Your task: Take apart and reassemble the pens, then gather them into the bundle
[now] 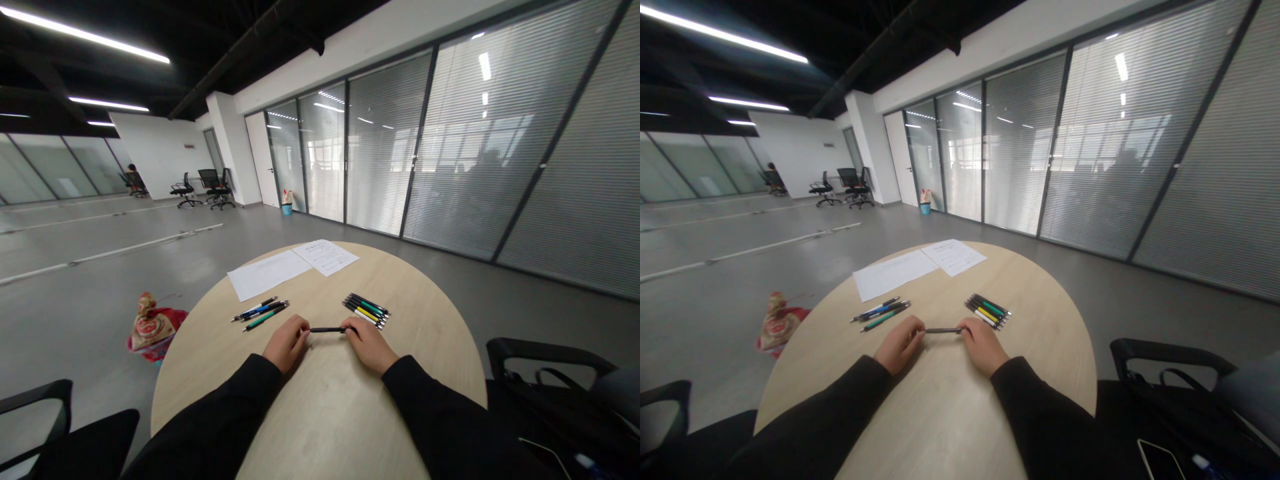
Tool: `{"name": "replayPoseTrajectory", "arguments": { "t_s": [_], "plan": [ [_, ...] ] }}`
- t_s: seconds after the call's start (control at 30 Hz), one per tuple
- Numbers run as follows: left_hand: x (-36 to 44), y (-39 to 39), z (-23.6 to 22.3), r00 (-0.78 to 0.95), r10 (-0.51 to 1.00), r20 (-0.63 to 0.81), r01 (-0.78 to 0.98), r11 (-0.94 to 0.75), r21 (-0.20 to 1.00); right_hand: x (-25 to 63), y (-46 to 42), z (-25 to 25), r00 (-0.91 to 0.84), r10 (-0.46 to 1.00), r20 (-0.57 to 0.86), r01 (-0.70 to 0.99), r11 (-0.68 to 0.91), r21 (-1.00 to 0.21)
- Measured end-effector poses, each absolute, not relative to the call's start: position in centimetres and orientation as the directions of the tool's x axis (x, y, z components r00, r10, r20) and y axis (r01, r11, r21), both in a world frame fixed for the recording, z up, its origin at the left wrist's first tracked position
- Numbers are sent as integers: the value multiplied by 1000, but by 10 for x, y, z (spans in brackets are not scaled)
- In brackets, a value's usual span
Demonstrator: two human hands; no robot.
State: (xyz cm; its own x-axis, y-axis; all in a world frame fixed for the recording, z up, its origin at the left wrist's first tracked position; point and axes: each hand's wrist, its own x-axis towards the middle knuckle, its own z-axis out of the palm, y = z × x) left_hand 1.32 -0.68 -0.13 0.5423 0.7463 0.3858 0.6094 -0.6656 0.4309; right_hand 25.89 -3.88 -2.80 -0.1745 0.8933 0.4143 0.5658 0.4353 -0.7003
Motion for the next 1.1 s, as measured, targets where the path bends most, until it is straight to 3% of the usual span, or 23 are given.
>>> {"name": "replayPoseTrajectory", "arguments": {
  "t_s": [1.1],
  "plan": [
    [13, -7, -3, 550, 730, 405, 590, -683, 430, 259, -41, -24, -173, 892, 418, 542, 440, -715]
  ]
}}
